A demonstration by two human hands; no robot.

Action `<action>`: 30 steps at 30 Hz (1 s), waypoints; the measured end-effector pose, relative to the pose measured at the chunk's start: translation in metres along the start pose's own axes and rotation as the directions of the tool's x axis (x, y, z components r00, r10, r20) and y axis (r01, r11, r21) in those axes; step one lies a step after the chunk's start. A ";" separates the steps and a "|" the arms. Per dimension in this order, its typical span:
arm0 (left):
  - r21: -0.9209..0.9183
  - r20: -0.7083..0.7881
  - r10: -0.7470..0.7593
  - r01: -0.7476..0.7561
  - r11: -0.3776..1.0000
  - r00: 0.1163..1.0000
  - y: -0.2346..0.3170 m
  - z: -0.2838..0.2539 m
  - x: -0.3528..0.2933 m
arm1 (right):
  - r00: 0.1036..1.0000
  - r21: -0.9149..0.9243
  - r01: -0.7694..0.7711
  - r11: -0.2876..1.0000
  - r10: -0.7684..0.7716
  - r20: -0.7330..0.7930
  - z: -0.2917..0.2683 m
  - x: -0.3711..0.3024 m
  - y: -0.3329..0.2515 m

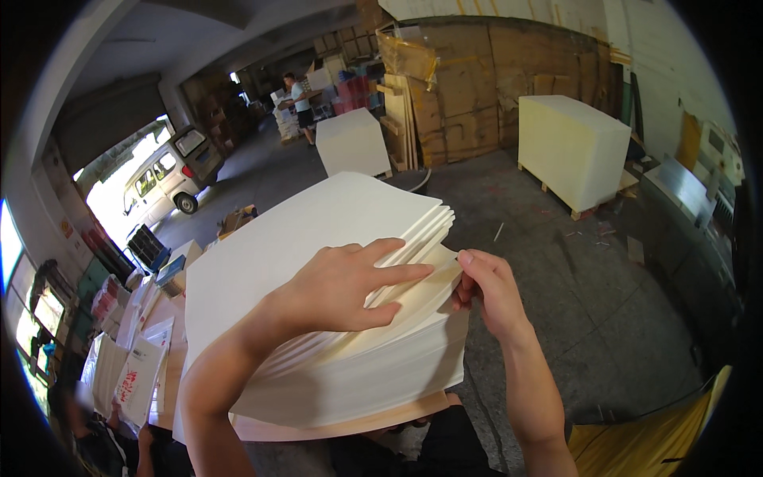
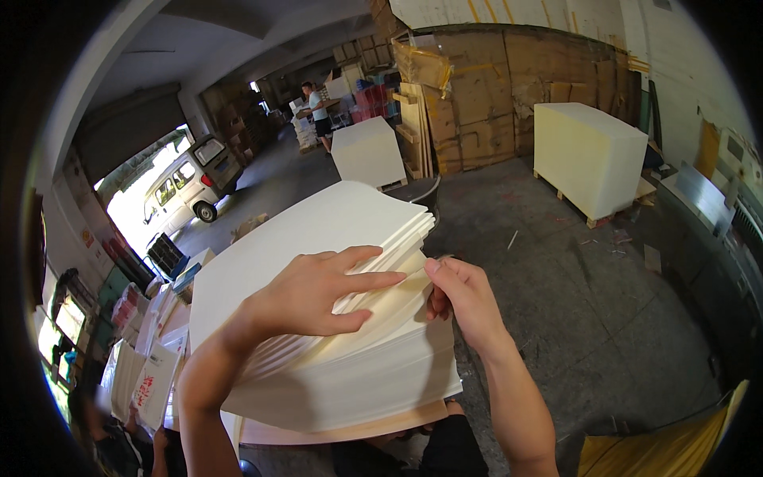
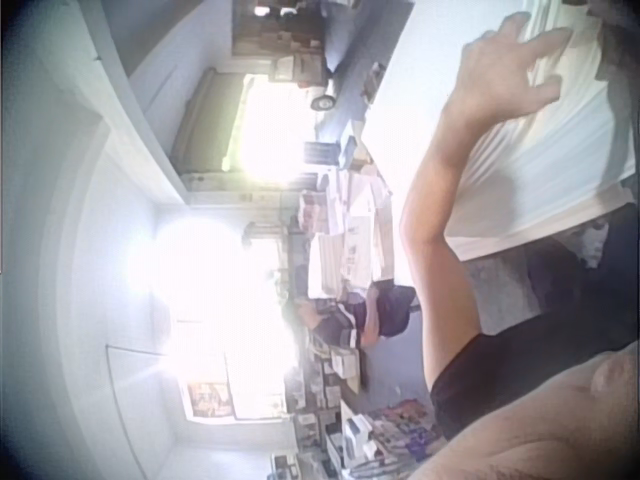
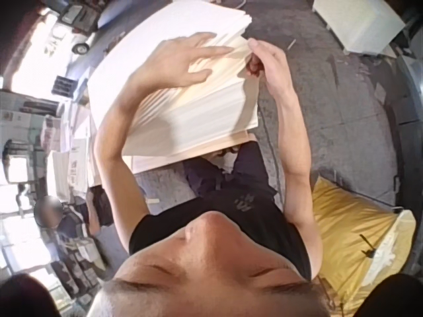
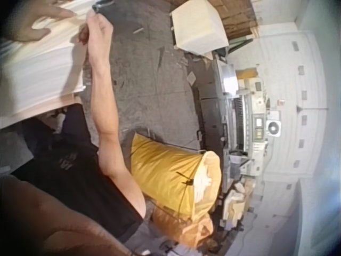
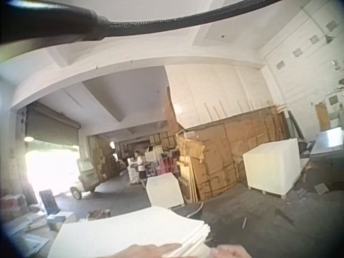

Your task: The person counts and separates stacks of large white paper sheets by hand from a larger pile on a desk, placing smaller sorted batches to the side.

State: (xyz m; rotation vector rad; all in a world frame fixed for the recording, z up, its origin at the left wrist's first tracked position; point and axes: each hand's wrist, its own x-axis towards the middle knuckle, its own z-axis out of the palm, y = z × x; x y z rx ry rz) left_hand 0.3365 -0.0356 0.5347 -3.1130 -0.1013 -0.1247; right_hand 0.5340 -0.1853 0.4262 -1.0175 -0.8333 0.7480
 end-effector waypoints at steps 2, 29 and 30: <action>0.008 -0.056 -0.016 0.017 1.000 0.998 0.004 0.005 0.001 | 0.998 0.000 0.056 0.998 -0.056 -0.041 0.003 0.001 0.005; -0.019 -0.031 -0.001 0.000 1.000 1.000 0.001 -0.001 0.000 | 0.999 -0.011 0.004 1.000 -0.005 -0.045 0.006 0.001 -0.002; -0.014 -0.019 -0.013 0.012 1.000 1.000 0.004 -0.002 0.001 | 0.997 -0.073 0.029 0.997 -0.034 -0.065 0.008 0.001 0.001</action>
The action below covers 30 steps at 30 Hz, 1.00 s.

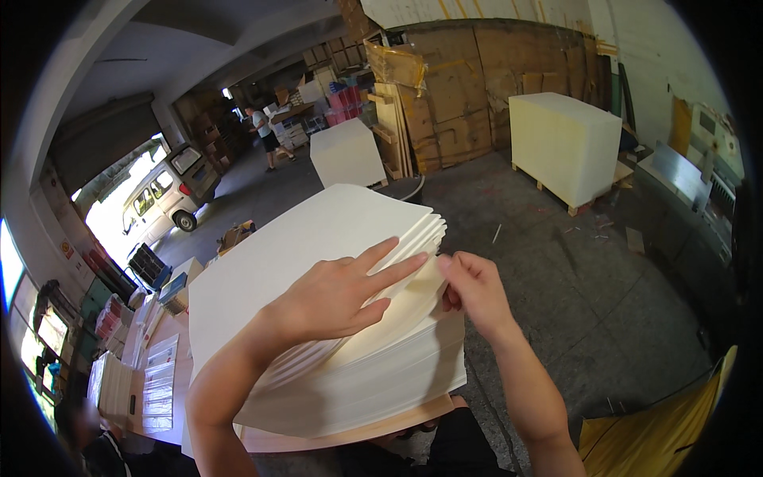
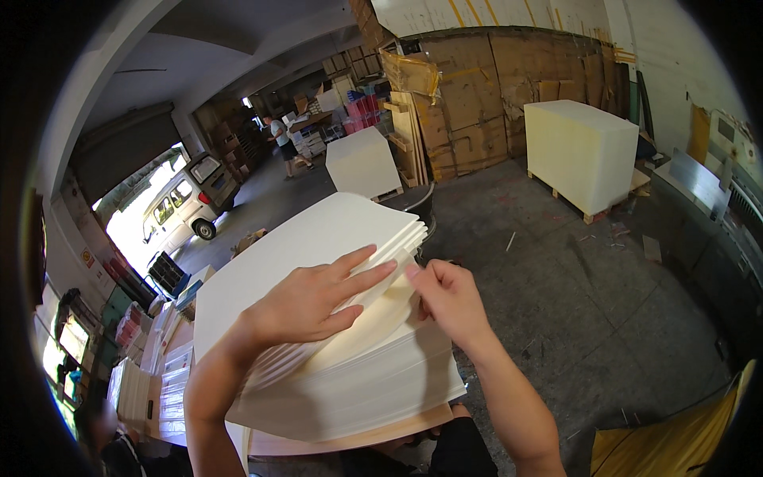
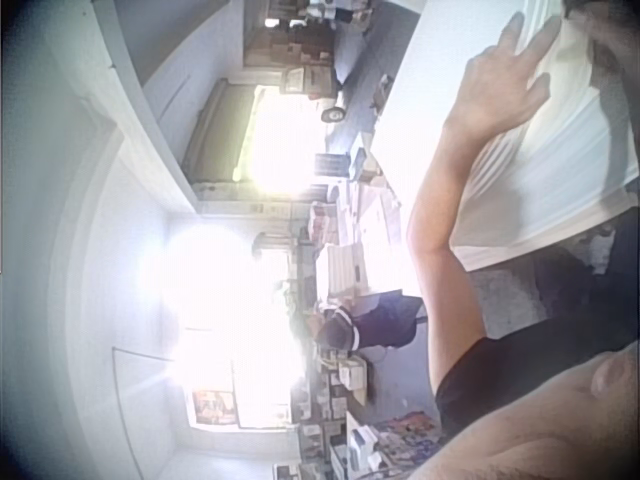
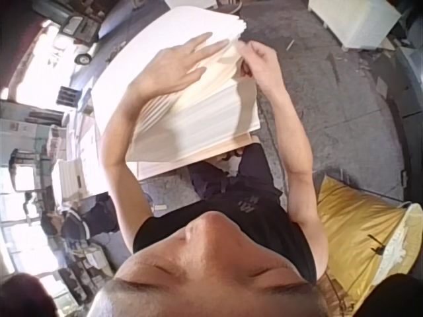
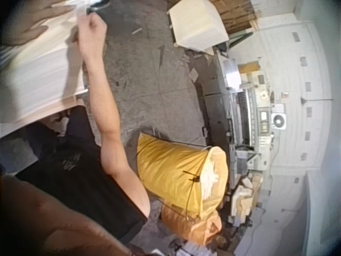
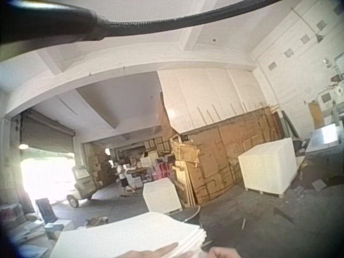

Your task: The person counts and separates stacks of large white paper sheets by hand from a larger pile on a desk, placing smaller sorted batches to the side.

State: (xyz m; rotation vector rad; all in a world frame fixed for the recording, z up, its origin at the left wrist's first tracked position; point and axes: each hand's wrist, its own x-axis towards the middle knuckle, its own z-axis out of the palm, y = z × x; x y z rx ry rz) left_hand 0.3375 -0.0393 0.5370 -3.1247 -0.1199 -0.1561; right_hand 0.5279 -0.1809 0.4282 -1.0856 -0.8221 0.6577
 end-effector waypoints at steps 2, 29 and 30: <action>0.012 0.023 -0.022 0.022 1.000 1.000 0.008 -0.004 0.001 | 0.997 -0.165 0.074 0.983 -0.077 -0.008 0.000 0.004 0.006; 0.048 -0.009 0.032 -0.031 0.998 0.999 -0.001 0.002 0.000 | 0.996 0.226 -0.081 0.971 0.071 0.053 -0.003 0.005 0.000; 0.061 -0.033 0.051 -0.049 0.997 0.998 0.000 0.002 -0.001 | 0.996 0.231 -0.079 0.970 0.069 0.052 -0.003 0.005 0.000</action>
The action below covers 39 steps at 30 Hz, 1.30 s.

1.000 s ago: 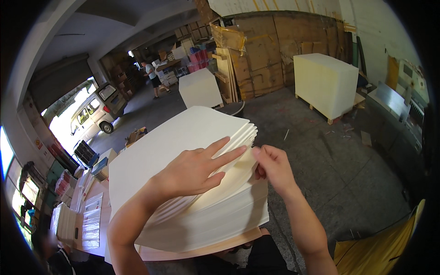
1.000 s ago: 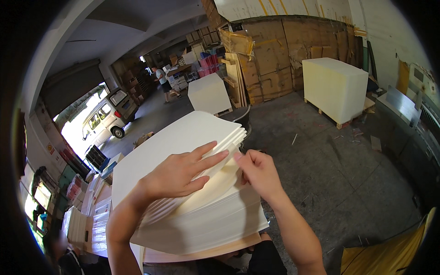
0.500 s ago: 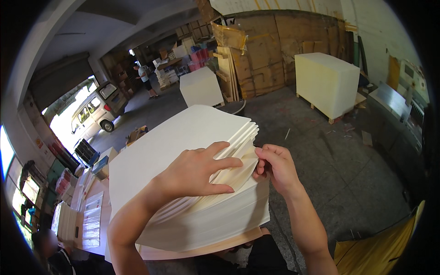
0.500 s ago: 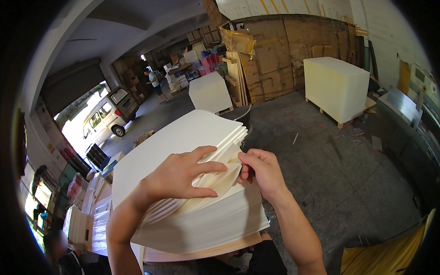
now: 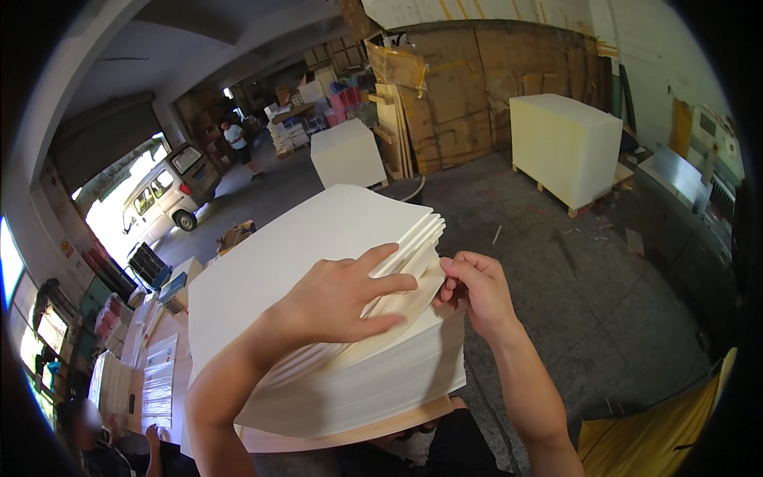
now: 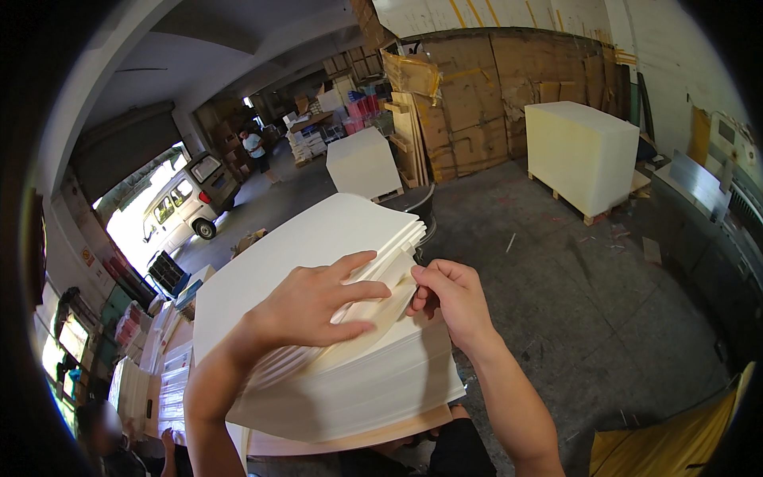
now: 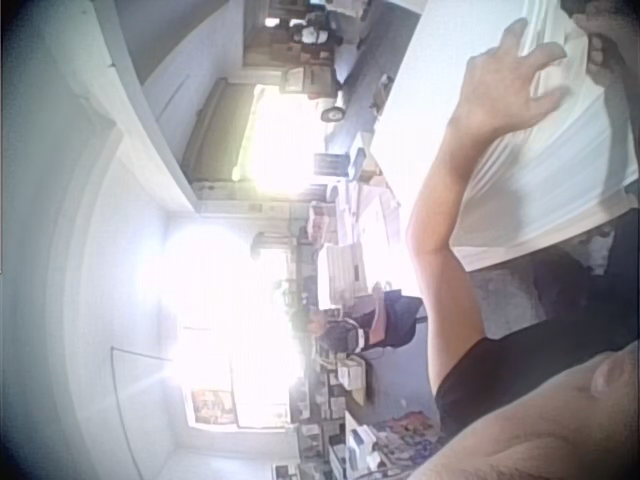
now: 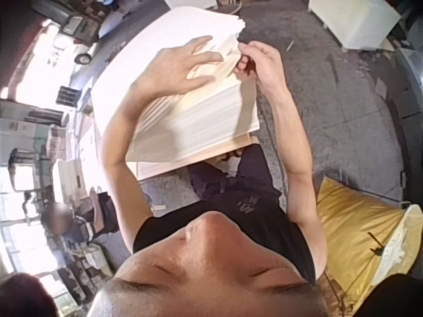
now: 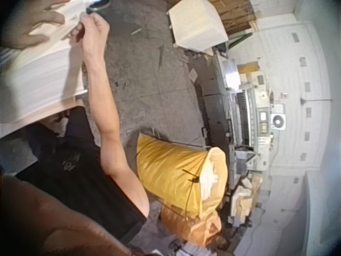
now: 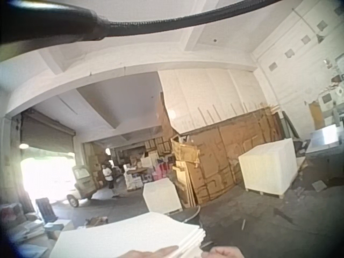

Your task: The person counts and separates stacks of large white paper sheets by hand from a larger pile on a desk, placing smaller sorted batches to the side.

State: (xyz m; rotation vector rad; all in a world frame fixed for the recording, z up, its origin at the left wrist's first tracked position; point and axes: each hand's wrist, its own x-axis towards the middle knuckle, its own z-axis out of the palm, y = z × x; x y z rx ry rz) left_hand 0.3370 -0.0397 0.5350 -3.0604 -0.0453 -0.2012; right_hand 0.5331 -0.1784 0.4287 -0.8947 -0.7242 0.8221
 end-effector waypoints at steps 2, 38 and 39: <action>0.022 -0.047 0.033 -0.032 0.999 0.998 0.002 0.003 -0.002 | 1.000 0.000 -0.004 1.000 0.004 0.000 0.002 0.000 0.000; 0.492 -0.352 -0.368 0.504 0.710 0.861 0.037 0.075 -0.126 | 0.842 -0.798 0.524 0.297 -0.038 0.538 0.045 -0.050 0.012; 0.484 -0.382 -0.419 0.565 0.669 0.824 0.038 0.078 -0.144 | 0.850 -0.803 0.513 0.304 -0.052 0.524 0.048 -0.052 0.012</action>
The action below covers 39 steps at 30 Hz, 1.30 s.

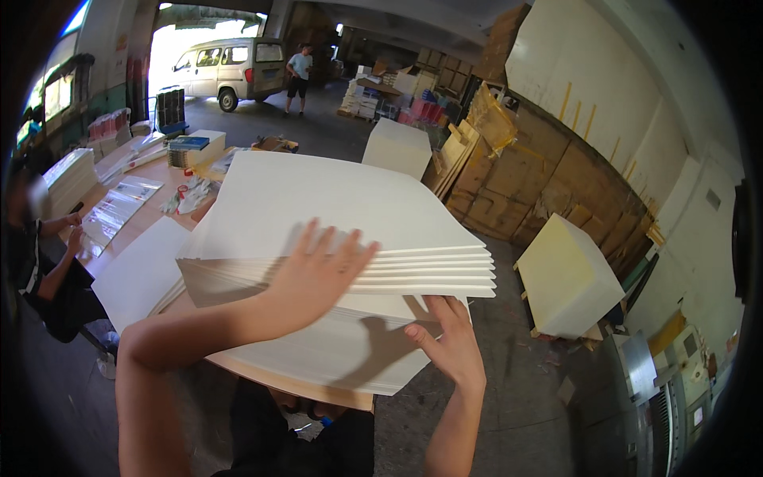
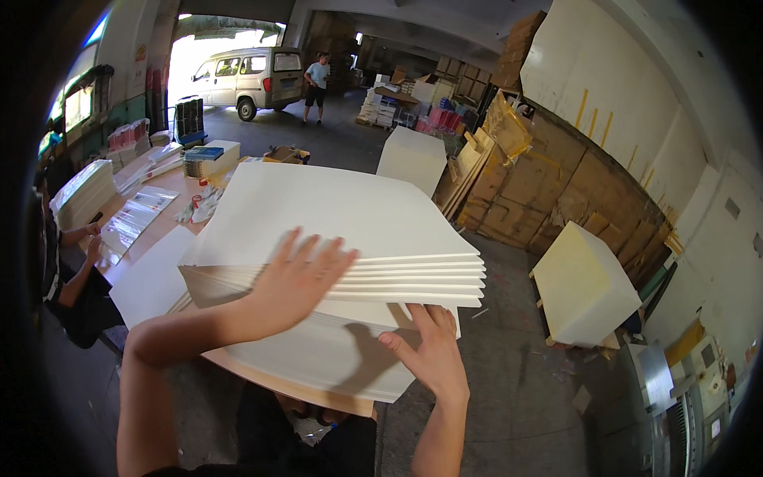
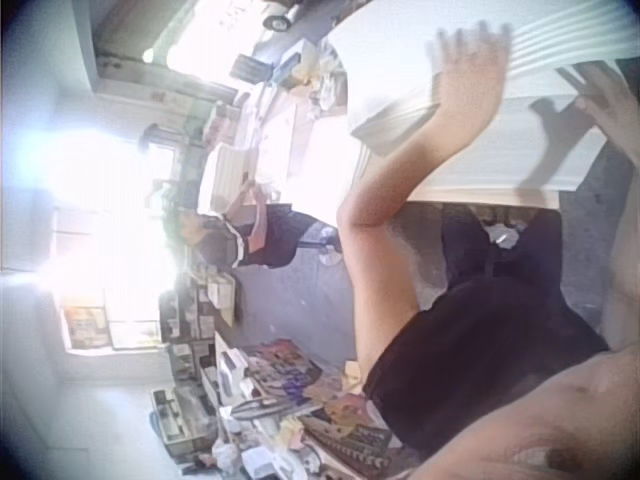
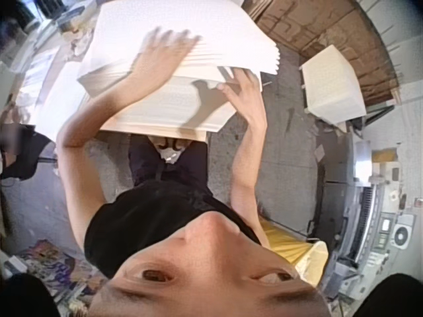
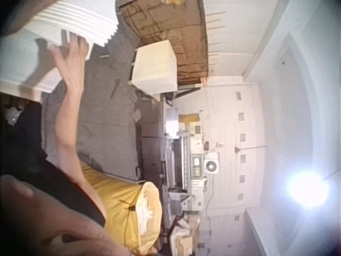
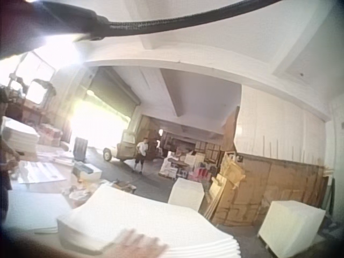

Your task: The person counts and separates stacks of large white paper sheets by hand from a larger pile on a desk, placing smaller sorted batches to the side.

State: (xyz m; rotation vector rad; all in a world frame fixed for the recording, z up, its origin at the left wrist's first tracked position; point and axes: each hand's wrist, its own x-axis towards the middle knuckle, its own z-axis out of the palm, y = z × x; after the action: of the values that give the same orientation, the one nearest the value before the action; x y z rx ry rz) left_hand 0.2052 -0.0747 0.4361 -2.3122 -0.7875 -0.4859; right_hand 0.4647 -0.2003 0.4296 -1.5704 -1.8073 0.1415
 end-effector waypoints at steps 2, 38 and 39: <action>0.007 -0.008 -0.143 0.143 0.990 0.990 -0.019 -0.003 -0.034 | 1.000 -0.026 -0.011 1.000 0.011 -0.015 0.002 -0.001 -0.003; -0.261 0.559 -0.203 -0.061 -0.963 0.804 -0.068 -0.017 -0.230 | 0.984 -0.151 0.103 0.983 -0.123 -0.126 0.034 -0.016 0.037; -0.285 0.558 -0.239 -0.086 -0.955 0.795 -0.069 -0.008 -0.218 | 0.982 -0.146 0.128 0.981 -0.146 -0.118 0.029 -0.013 0.028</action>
State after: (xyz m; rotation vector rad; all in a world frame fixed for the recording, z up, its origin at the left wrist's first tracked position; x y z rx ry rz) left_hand -0.0040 -0.1262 0.3603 0.6406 0.2286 1.0207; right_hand 0.4705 -0.1943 0.3878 -1.5052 -1.8493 -0.1494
